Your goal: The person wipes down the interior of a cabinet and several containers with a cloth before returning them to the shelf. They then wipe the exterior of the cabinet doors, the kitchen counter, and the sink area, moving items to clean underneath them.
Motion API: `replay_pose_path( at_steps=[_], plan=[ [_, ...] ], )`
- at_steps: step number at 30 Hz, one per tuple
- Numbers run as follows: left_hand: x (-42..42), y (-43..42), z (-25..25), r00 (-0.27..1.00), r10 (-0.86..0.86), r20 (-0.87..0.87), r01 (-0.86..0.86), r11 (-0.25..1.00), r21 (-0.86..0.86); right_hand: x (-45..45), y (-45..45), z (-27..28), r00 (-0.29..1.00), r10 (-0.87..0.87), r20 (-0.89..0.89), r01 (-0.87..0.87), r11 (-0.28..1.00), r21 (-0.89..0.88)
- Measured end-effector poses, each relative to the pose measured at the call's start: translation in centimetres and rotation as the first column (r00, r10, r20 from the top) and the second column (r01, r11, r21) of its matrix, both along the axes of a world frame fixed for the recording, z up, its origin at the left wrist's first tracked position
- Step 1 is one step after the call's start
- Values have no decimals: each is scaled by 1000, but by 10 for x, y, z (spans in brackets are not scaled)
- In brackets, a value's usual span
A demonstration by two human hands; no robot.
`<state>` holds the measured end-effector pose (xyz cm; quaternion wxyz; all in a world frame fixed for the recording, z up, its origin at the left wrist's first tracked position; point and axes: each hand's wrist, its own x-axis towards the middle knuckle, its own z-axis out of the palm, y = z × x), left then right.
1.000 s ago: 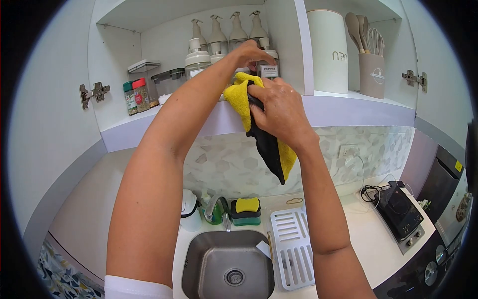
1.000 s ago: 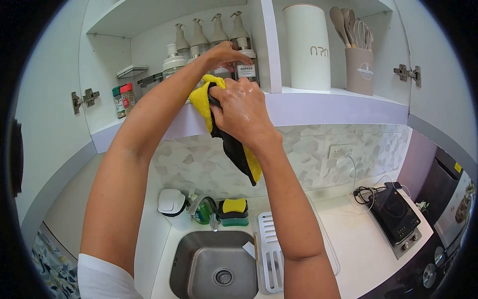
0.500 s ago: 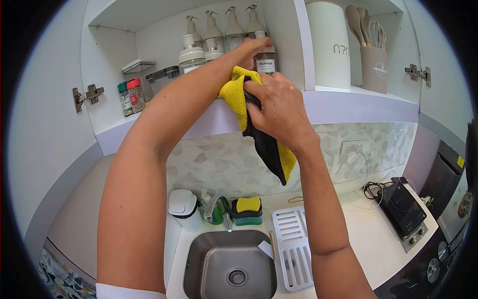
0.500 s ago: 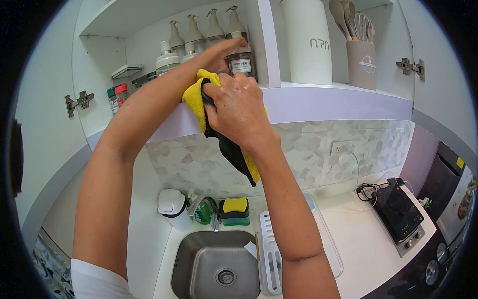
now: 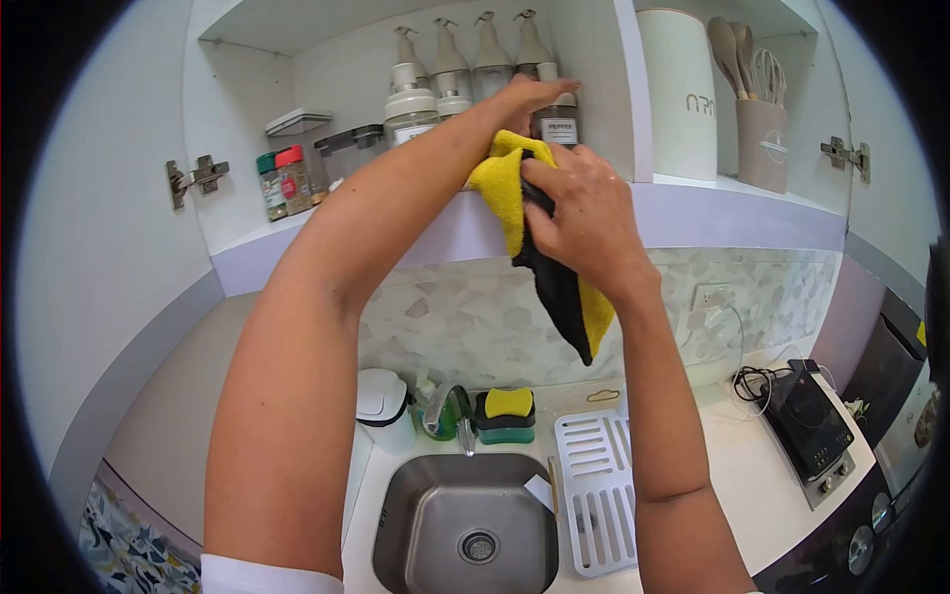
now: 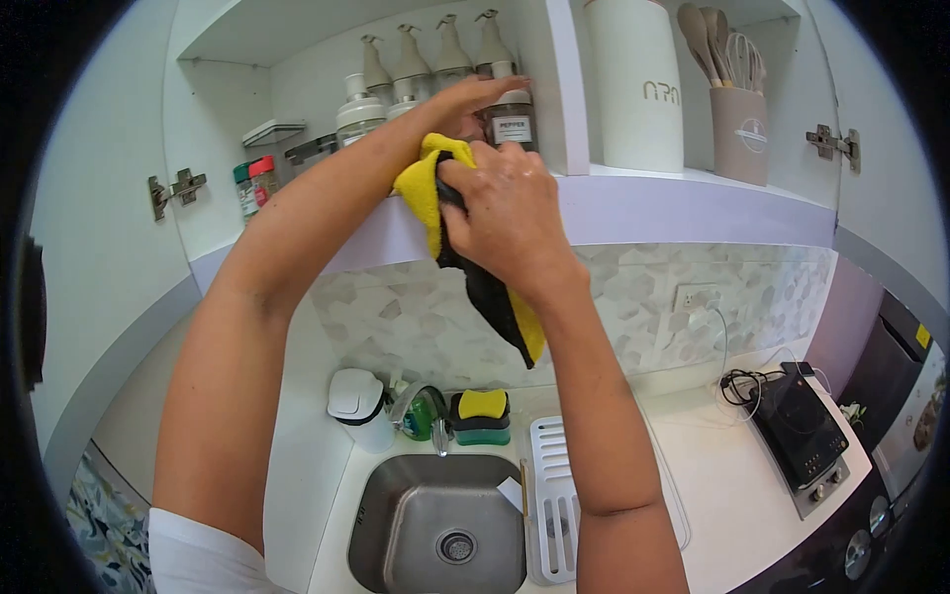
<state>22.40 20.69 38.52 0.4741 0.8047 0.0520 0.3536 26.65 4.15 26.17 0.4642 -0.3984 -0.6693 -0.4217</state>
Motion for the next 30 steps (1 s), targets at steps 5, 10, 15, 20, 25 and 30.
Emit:
replay_pose_path(
  at_steps=[5,10,15,20,25,30],
  plan=[
    [-47,-24,28,683,625,378,-683,364,633,-2,-4,2,1000,-26,-10,26,998,-53],
    [-127,-47,22,104,778,619,-683,-396,614,4,-4,5,995,101,-20,-103,992,-73],
    [-141,-51,18,439,895,86,-705,283,650,9,-8,2,954,283,-103,-293,950,-106],
    [-110,-57,24,623,754,208,-677,386,627,7,-8,2,957,277,-83,-283,956,-82],
    [-63,-40,26,774,634,-10,-497,616,611,6,-5,1,947,311,-77,-313,950,-11],
    [-45,-26,34,643,765,33,-533,417,737,9,-3,0,954,288,-81,-291,957,-20]
  ],
)
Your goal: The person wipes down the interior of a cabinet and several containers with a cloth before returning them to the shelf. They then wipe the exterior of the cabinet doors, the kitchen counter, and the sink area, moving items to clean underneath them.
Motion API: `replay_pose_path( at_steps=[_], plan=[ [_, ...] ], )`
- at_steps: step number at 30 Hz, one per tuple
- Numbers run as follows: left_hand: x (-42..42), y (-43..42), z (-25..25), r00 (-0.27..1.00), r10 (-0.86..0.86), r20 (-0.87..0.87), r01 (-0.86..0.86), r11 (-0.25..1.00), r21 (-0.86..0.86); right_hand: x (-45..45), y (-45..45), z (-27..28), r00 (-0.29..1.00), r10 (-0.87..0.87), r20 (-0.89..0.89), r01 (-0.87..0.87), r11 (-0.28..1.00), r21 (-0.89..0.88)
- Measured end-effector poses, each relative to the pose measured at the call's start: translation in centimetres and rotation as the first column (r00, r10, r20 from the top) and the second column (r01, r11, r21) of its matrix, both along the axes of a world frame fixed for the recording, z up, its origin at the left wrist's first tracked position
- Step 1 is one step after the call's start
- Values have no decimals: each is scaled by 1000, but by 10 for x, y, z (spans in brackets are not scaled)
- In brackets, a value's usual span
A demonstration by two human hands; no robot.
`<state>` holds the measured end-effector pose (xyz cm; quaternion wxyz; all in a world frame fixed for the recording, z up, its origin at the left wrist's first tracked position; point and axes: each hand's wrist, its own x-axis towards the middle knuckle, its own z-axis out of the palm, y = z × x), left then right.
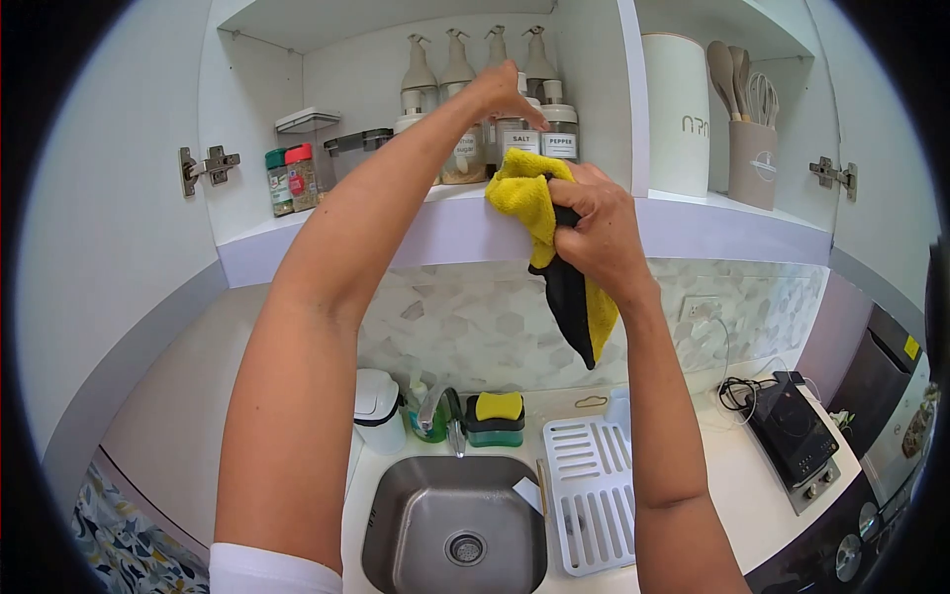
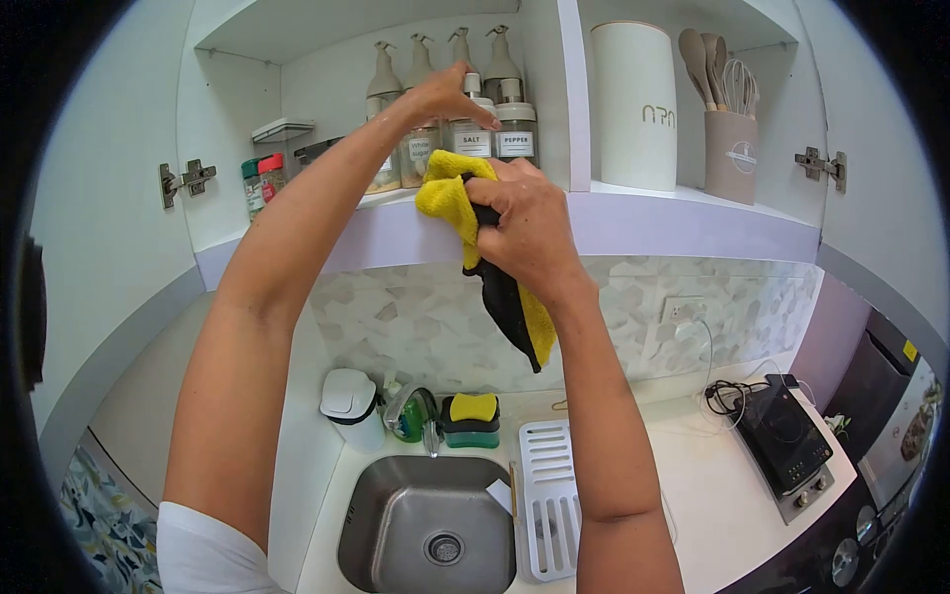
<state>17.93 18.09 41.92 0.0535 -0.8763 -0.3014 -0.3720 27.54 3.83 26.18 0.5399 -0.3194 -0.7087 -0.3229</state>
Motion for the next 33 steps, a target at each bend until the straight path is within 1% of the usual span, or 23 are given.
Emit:
replay_pose_path(
  at_steps=[1,2,4,8,10,13,14,16,17,18,20,21,22,23,24,25,26,27,28,30,32,33],
  plan=[
    [2,4,4,990,120,-74,-112,988,110,0,0,0,1000,-14,-1,14,1000,-8],
    [3,9,6,990,121,-74,-112,988,110,-1,0,-1,1000,-13,-2,13,1000,-9],
    [5,12,8,964,221,-150,-171,941,293,-3,0,-1,1000,15,-16,-14,1000,11],
    [4,13,9,945,248,-215,-195,951,242,-3,3,-2,999,43,-18,-42,998,45],
    [5,20,5,960,216,-177,-146,928,342,-2,3,-3,1000,18,-8,-18,999,42],
    [5,26,2,971,199,-136,-145,934,327,-1,2,-2,1000,-7,14,7,1000,27],
    [4,27,2,969,209,-134,-157,933,324,-1,3,-2,1000,4,16,-4,1000,24],
    [6,29,0,963,224,-148,-153,912,380,-1,4,-2,997,68,20,-69,995,77],
    [7,30,-3,958,258,-123,-177,875,451,0,4,-1,998,50,37,-53,995,79],
    [6,27,-6,954,273,-121,-193,873,447,0,1,0,997,67,40,-70,995,75],
    [-4,11,-13,986,148,82,-168,815,555,0,-7,1,998,60,15,-59,997,-59],
    [-16,1,-20,983,161,85,-181,815,551,1,-8,3,995,100,-23,-102,988,-115],
    [-28,-9,-28,990,-6,140,-79,801,593,4,-7,8,993,113,-21,-115,986,-119],
    [-40,-22,-37,968,-175,181,19,768,640,8,-4,15,1000,8,-10,-10,974,-225],
    [-58,-35,-46,969,-162,184,8,770,638,8,-2,25,995,-96,16,96,941,-326],
    [-80,-47,-54,954,-228,195,55,772,633,5,-2,35,996,-86,18,87,941,-328],
    [-103,-52,-57,933,-294,208,102,769,631,2,-4,48,976,-192,107,219,874,-434],
    [-125,-48,-56,941,-233,244,42,798,601,-3,-2,58,936,-285,207,352,777,-522],
    [-147,-39,-53,946,-173,274,-15,822,569,-11,8,64,937,-281,208,350,776,-525],
    [-181,-16,-36,945,74,318,-214,875,434,-35,31,72,943,-130,307,300,732,-611],
    [-200,17,-24,936,257,239,-333,864,377,-77,41,75,926,-63,373,293,744,-601],
    [-203,36,-22,936,256,241,-334,861,382,-95,51,73,929,-21,369,251,769,-588]
  ],
)
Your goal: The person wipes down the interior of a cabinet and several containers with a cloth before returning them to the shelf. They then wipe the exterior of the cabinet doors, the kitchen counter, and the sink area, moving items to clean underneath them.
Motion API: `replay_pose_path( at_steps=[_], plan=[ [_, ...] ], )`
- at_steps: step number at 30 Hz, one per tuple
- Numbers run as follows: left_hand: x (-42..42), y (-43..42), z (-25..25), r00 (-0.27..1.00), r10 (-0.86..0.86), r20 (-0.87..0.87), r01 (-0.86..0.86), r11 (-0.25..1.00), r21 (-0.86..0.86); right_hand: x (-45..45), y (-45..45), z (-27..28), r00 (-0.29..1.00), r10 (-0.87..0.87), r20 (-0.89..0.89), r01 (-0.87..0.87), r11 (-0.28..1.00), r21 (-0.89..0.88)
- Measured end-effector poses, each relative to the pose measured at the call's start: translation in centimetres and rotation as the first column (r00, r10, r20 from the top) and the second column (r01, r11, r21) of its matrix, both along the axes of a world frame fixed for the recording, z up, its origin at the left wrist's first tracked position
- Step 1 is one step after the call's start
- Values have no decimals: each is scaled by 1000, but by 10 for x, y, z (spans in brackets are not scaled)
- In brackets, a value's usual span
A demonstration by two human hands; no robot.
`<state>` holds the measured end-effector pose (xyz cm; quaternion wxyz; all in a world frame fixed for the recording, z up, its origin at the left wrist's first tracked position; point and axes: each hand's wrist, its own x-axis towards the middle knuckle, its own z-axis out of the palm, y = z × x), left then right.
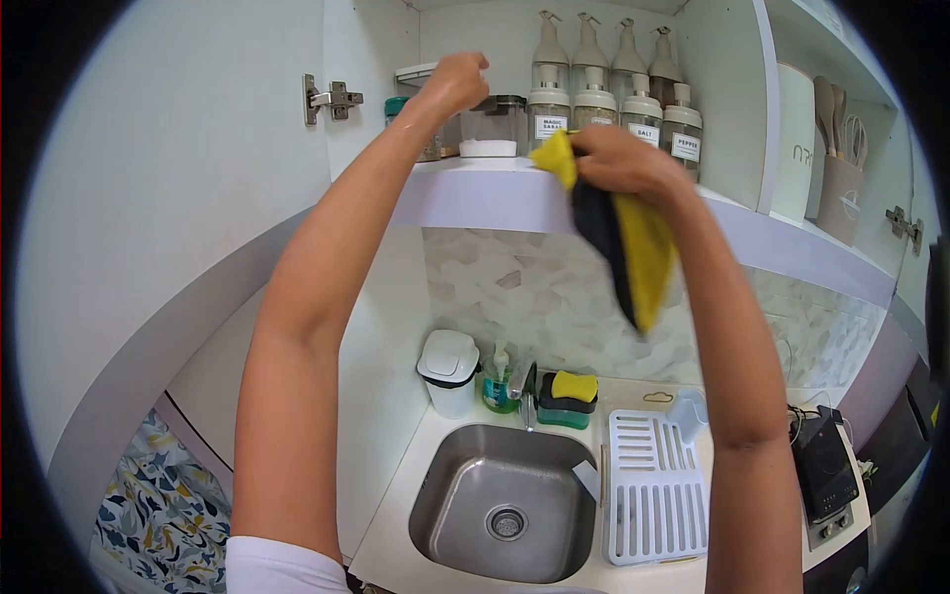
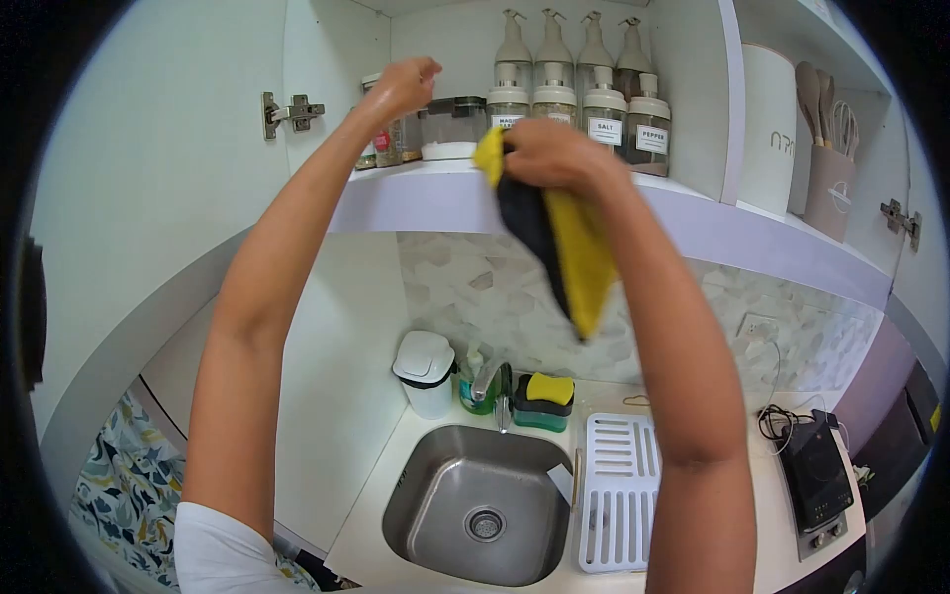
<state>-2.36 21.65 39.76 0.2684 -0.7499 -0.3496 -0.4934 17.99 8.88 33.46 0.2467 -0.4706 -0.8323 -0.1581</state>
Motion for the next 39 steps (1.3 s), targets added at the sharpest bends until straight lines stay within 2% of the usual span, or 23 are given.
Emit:
replay_pose_path(
  at_steps=[2,3,5,6,8,9,12,14,16,18,20,21,23,24,25,26,27,29,30,31,33,37,39],
  plan=[
    [-2,32,-3,952,195,-235,-204,979,-16,-22,9,-4,999,49,-5,-49,999,20],
    [-1,41,-6,952,195,-235,-203,979,-10,-30,9,-5,998,40,-37,-39,999,19],
    [3,49,-15,890,325,-319,-300,945,127,-31,5,-10,997,24,-71,-24,1000,12],
    [5,49,-14,892,320,-320,-294,947,127,-28,2,-11,995,42,-94,-38,999,38],
    [7,49,-11,892,291,-347,-315,949,-15,-25,1,-12,992,57,-114,-50,997,63],
    [7,45,-10,892,289,-347,-314,949,-17,-24,3,-13,991,54,-123,-44,995,88],
    [4,29,-11,896,281,-344,-299,954,1,-24,5,-16,988,62,-138,-45,992,122],
    [-1,23,-12,859,333,-388,-293,943,161,-24,6,-16,988,69,-141,-49,989,140],
    [-9,14,-15,877,297,-378,-263,955,140,-25,5,-18,984,88,-152,-59,981,185],
    [-18,-2,-21,893,259,-368,-232,966,116,-24,-3,-17,978,127,-167,-107,987,120],
    [-27,-24,-28,937,214,-276,-196,976,93,-21,-2,-18,945,241,-222,-237,970,44],
    [-33,-26,-28,936,215,-278,-198,976,90,-18,0,-18,944,242,-224,-239,970,41],
    [-46,-30,-29,982,100,-158,-112,991,-67,-15,4,-19,906,359,-224,-367,930,7],
    [-46,-37,-28,982,103,-158,-114,991,-67,-15,4,-19,897,364,-250,-379,925,-13],
    [-45,-44,-29,999,19,-33,-28,952,-306,-15,5,-19,896,367,-250,-382,924,-13],
    [-42,-50,-31,993,-35,111,87,852,-516,-15,7,-21,886,394,-243,-405,914,6],
    [-37,-47,-36,993,-34,111,87,853,-515,-14,7,-20,876,421,-235,-427,904,29],
    [-24,-26,-56,948,-45,314,116,970,-211,-14,2,-21,868,432,-244,-440,898,26],
    [-18,-27,-61,932,-126,341,214,948,-235,-14,0,-22,860,443,-252,-453,891,24],
    [-15,-28,-62,932,-125,340,212,949,-234,-13,-3,-26,859,445,-252,-454,891,25],
    [-11,-33,-64,882,-142,450,279,926,-255,-11,-10,-37,812,481,-330,-461,876,142],
    [-11,-59,-61,806,-188,562,357,911,-208,1,-27,-49,841,434,-322,-404,901,159],
    [-21,-97,-59,570,-576,586,696,717,29,8,-33,-54,850,433,-298,-357,892,277]
  ],
)
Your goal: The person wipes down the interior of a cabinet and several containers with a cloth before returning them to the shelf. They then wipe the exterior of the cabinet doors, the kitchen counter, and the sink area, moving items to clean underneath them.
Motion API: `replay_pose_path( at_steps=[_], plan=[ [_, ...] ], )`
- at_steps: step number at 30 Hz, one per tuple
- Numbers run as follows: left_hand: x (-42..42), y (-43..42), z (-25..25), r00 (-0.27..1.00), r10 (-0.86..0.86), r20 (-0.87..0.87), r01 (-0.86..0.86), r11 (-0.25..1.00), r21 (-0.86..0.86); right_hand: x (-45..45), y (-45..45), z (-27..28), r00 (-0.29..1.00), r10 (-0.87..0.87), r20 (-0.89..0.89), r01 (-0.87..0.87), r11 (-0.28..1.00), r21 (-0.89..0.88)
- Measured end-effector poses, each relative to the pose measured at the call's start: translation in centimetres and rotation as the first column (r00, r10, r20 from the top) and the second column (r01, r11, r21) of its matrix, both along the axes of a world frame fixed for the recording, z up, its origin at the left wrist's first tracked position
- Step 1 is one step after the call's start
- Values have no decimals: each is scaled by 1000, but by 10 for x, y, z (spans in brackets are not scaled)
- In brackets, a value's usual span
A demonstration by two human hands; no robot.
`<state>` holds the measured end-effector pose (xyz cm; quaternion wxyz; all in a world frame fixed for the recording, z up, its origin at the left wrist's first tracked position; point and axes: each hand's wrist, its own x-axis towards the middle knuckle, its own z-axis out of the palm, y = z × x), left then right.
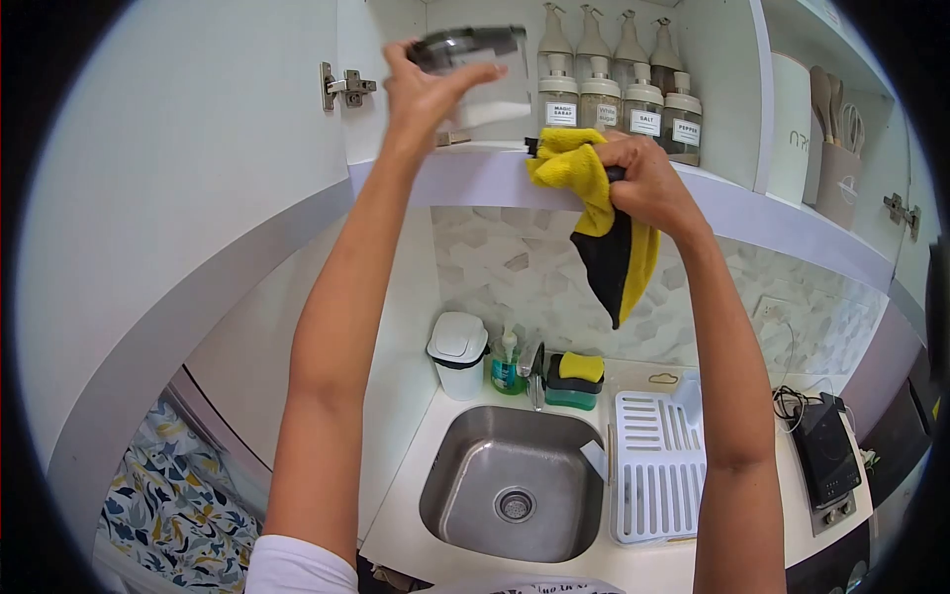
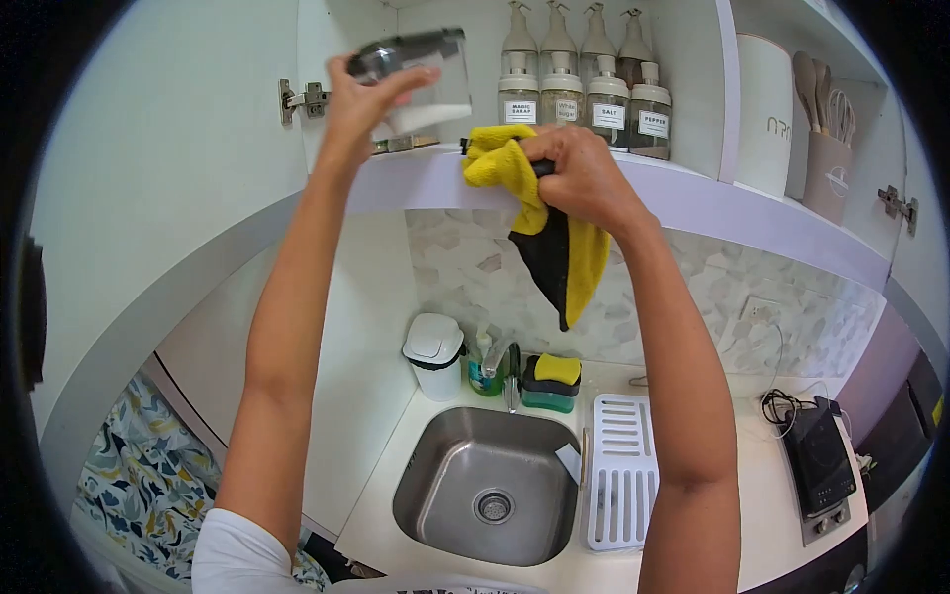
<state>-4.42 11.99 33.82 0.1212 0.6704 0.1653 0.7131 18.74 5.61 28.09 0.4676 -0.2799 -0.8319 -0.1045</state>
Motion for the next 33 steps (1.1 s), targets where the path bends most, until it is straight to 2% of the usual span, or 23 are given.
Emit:
replay_pose_path(
  at_steps=[1,2,3,4,6,7,8,10,11,12,14,17,19,22,24,25,26,27,28,29,30,32,33],
  plan=[
    [-7,-29,-1,1000,4,-27,-4,1000,12,5,2,-3,1000,4,0,-4,1000,-5],
    [-15,-58,-6,999,9,-53,-8,1000,20,12,5,-7,1000,-4,22,2,995,101],
    [-26,-79,-14,990,-68,-120,69,998,-2,17,7,-11,999,-13,43,4,978,207],
    [-34,-97,-26,972,-146,-185,142,989,-34,20,5,-16,999,-6,44,-3,981,193],
    [-30,-139,-69,956,-265,-128,238,952,-192,22,-8,-32,916,272,-295,-271,962,44],
    [-25,-147,-98,956,-251,-152,228,962,-151,14,-22,-40,709,276,-649,-455,882,-122],
    [-16,-149,-129,955,-240,-176,223,969,-109,11,-36,-49,708,259,-657,-457,877,-147],
    [-1,-154,-181,962,-92,-258,92,996,-11,5,-63,-69,671,273,-690,-589,761,-272],
    [13,-157,-199,978,-153,-142,153,988,-7,-5,-74,-77,846,401,-351,-502,821,-272],
    [14,-151,-216,984,-30,-177,45,996,81,-16,-81,-85,891,451,47,-429,873,-232],
    [17,-149,-230,986,-46,-162,45,999,-10,-30,-80,-104,928,288,235,-261,955,-141],
    [26,-150,-239,979,-126,-159,118,991,-57,-22,-80,-111,860,410,304,-349,907,-237],
    [29,-152,-245,969,-240,-58,229,962,-147,-15,-86,-106,830,472,299,-388,872,-299],
    [31,-152,-244,978,-202,-60,197,977,-83,-9,-87,-106,798,559,226,-471,812,-343],
    [33,-151,-243,969,-246,-18,244,967,-75,-2,-81,-111,766,637,85,-567,732,-377],
    [36,-151,-241,944,-321,70,328,935,-134,-2,-91,-117,853,521,3,-486,798,-356],
    [37,-152,-239,908,-386,160,412,893,-183,-6,-93,-124,853,522,5,-486,798,-357],
    [36,-152,-238,938,-324,126,343,920,-189,-13,-90,-136,913,409,-12,-408,908,-96],
    [37,-151,-239,937,-326,123,344,921,-182,-22,-90,-147,953,296,-63,-282,944,173],
    [39,-148,-243,869,-392,302,466,854,-232,-34,-94,-158,984,144,-109,-99,935,339],
    [41,-145,-246,768,-429,475,587,768,-257,-43,-99,-180,975,98,-201,-11,920,392],
    [37,-149,-241,736,-444,511,617,751,-235,-49,-103,-210,973,64,-220,18,937,348],
    [34,-158,-231,759,-423,495,596,757,-267,-57,-102,-217,917,132,-376,-31,965,262]
  ],
)
